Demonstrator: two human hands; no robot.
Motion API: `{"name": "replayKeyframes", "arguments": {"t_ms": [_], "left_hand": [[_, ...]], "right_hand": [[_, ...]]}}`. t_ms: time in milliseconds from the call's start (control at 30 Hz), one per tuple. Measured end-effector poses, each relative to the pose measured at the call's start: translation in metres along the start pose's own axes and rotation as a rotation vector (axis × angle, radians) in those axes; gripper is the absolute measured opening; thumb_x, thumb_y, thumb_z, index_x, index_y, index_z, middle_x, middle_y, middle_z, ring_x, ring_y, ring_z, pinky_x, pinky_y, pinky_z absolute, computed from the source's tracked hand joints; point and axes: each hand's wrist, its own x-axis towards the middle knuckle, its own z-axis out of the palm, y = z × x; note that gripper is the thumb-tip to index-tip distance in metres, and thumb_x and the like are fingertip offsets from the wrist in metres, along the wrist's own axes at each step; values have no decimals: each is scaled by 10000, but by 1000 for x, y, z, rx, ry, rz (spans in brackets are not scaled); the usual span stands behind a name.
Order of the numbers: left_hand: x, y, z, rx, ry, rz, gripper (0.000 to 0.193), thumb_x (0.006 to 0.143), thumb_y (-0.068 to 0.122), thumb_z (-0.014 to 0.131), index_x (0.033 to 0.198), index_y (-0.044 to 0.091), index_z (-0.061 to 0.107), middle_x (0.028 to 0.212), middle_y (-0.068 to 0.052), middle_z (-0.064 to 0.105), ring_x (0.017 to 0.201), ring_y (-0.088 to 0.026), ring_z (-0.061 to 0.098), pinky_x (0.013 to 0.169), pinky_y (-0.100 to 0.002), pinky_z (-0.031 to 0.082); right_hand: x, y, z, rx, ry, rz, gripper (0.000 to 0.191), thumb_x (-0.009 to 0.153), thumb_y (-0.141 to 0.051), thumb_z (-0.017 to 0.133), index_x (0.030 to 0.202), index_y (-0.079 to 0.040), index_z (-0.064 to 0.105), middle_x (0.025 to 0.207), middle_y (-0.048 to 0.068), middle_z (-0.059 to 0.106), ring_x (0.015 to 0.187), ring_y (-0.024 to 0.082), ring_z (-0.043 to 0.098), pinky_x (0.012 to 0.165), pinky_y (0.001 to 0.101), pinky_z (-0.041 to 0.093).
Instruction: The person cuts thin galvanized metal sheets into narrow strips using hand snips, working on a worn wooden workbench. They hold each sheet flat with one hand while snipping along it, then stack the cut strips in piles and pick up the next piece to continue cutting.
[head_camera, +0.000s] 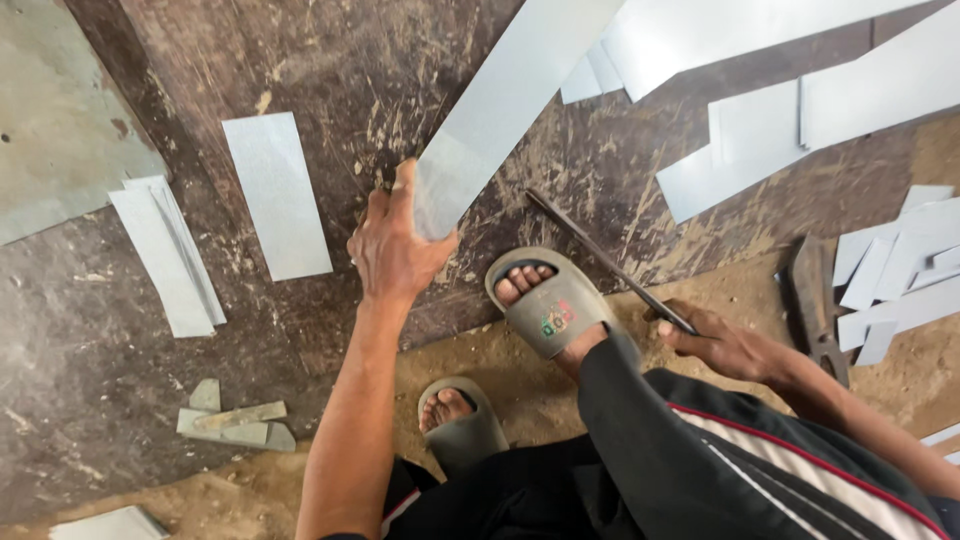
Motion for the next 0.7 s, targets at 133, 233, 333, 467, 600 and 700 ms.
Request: {"name": "replayKeyframes", "arguments": {"t_ms": [133,233,333,467,600,700], "left_hand": [[3,-2,10,15,-10,43,976,660,361,925,1501,213,453,1105,-174,636,976,-405,682,755,-549,565],[3,-3,16,5,-100,21,1029,633,353,927,1517,208,421,1102,-159,628,976,-348,697,713,-523,572],[3,-5,18,2,-104,26,1008,679,365,936,1539,230,427,1082,-143,625,951,-339,704,731,-506,583],[1,-9,16,21,-32,89,1013,630,371,953,1504,213,466,1034,-135,627,921,-343,710,710,-501,585],[-3,-7,16,48,-5,118,959,682,364,952,1505,211,484,1041,-136,628,914,-343,709,706,-497,583],[-7,0,19,46,-19,142,970,668,364,955,1504,218,487,1051,-146,629,907,-355,703,693,-504,577]], "right_hand": [[4,-8,0,35,-77,168,743,935,-588,458,1431,-38,524,1190,192,723,1129,287,693,949,422,562],[11,-17,2,66,-103,194,756,938,-608,436,1411,-29,546,1194,192,727,1126,290,699,967,435,552],[19,-28,3,156,-114,200,776,947,-623,429,1368,8,593,1210,214,726,1117,312,720,973,426,588],[14,-39,1,102,-106,282,765,946,-637,417,1415,-55,576,1236,196,741,1081,337,756,932,441,591],[11,-47,0,123,-62,166,748,948,-603,422,1429,-43,544,1244,208,720,1127,320,729,929,435,596],[21,-56,3,117,-84,262,714,964,-587,404,1383,-39,590,1251,187,741,1077,335,764,917,426,585]]}}
